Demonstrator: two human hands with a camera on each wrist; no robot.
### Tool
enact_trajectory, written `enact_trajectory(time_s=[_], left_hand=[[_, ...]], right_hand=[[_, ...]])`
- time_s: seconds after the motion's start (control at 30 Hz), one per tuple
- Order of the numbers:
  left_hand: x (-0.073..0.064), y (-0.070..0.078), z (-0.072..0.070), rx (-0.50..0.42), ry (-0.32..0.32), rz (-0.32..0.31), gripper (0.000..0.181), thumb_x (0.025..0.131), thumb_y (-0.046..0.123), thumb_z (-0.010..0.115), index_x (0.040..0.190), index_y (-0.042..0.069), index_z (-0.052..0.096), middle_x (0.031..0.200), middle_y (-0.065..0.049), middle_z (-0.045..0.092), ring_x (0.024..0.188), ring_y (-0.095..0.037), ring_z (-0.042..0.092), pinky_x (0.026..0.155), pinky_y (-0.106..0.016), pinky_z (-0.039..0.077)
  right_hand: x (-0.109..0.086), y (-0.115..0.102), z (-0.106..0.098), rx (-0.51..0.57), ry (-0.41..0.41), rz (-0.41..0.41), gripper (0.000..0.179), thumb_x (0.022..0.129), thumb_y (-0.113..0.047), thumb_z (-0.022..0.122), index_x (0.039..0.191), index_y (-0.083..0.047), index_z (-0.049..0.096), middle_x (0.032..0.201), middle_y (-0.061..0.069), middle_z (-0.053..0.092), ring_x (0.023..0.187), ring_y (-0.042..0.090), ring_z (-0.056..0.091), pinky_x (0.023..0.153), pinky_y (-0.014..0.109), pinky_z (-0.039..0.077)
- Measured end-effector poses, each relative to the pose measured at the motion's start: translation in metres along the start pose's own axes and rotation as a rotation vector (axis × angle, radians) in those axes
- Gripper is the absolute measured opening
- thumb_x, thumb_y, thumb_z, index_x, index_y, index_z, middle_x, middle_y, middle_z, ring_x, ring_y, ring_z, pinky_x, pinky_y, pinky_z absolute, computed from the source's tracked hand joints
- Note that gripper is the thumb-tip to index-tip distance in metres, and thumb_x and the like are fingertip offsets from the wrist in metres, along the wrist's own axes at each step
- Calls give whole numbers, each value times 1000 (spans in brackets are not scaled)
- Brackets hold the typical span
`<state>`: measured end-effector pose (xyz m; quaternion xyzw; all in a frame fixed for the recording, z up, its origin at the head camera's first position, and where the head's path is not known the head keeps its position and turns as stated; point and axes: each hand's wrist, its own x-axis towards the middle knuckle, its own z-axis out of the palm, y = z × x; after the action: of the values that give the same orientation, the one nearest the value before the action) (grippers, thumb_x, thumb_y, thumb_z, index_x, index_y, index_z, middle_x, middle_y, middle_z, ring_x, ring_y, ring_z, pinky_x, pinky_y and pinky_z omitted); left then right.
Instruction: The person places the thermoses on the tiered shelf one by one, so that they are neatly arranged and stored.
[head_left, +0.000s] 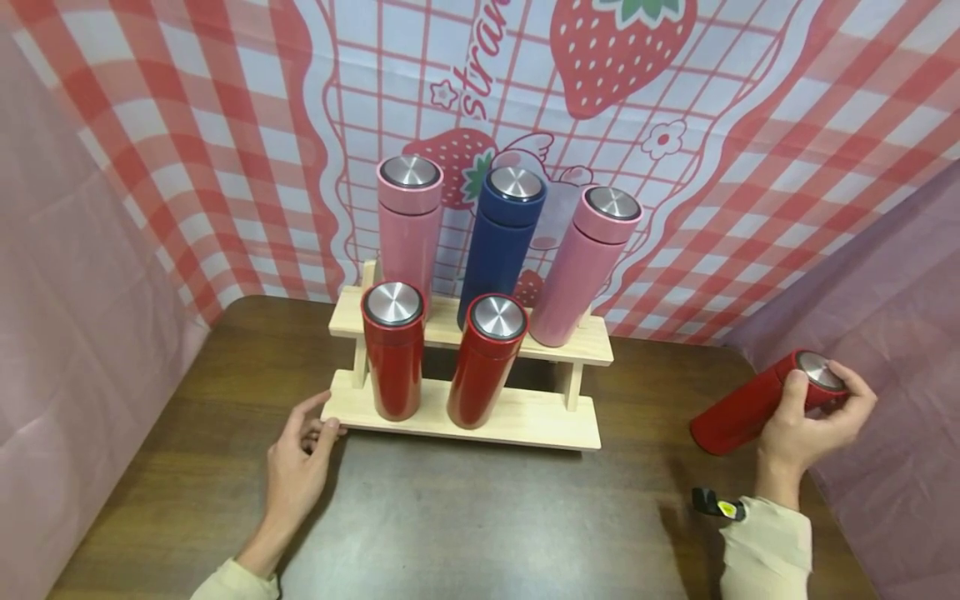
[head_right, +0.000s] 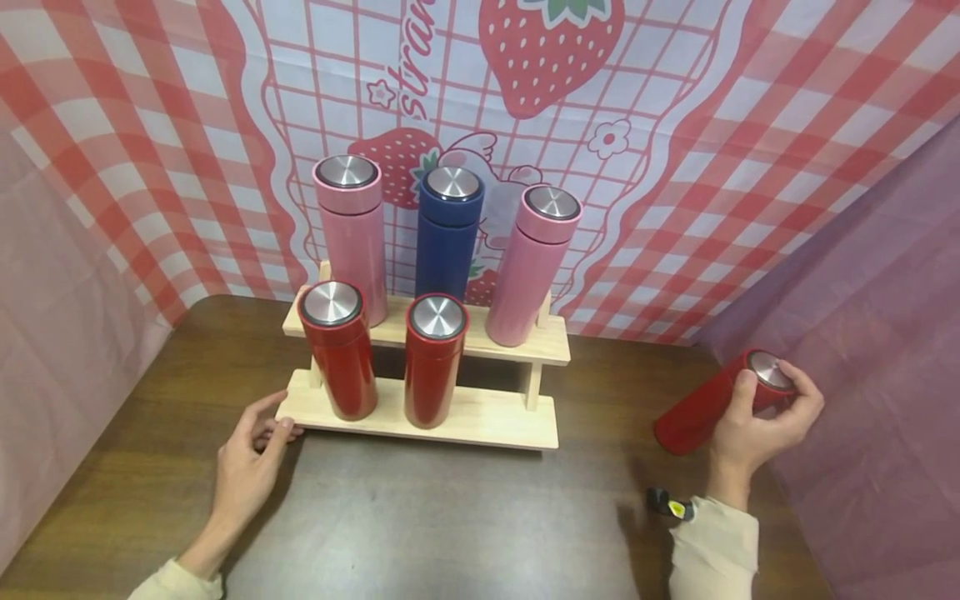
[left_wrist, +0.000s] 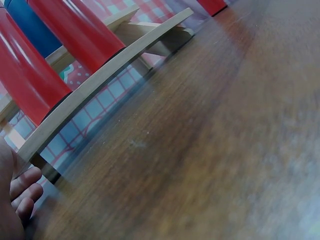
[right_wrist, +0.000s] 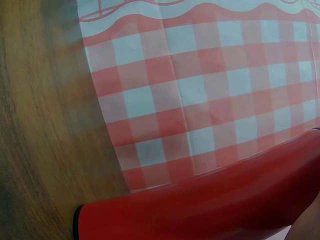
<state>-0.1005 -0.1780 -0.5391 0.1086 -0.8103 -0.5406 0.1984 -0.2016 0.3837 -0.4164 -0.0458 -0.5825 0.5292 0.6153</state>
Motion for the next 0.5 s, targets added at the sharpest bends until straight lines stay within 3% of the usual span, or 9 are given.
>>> enact_trajectory(time_s=[0.23,0.5], left_hand=[[0,0,0,-4,5,4,37,109,9,70,146,9,68,92,-11,81,70,-5,62,67,-15,47],[0,-1,0,-1,1,0,37,109,9,70,146,10,68,92,-10,81,70,-5,62,67,-15,47]], right_hand=[[-2,1,1,24,3,-8,44,78,-18,75,117,3,74,112,7,71,106,21,66,92,26,49],[-2,1,0,-29,17,-14,43,80,-17,75,119,1,75,114,4,71,107,20,66,92,26,49]])
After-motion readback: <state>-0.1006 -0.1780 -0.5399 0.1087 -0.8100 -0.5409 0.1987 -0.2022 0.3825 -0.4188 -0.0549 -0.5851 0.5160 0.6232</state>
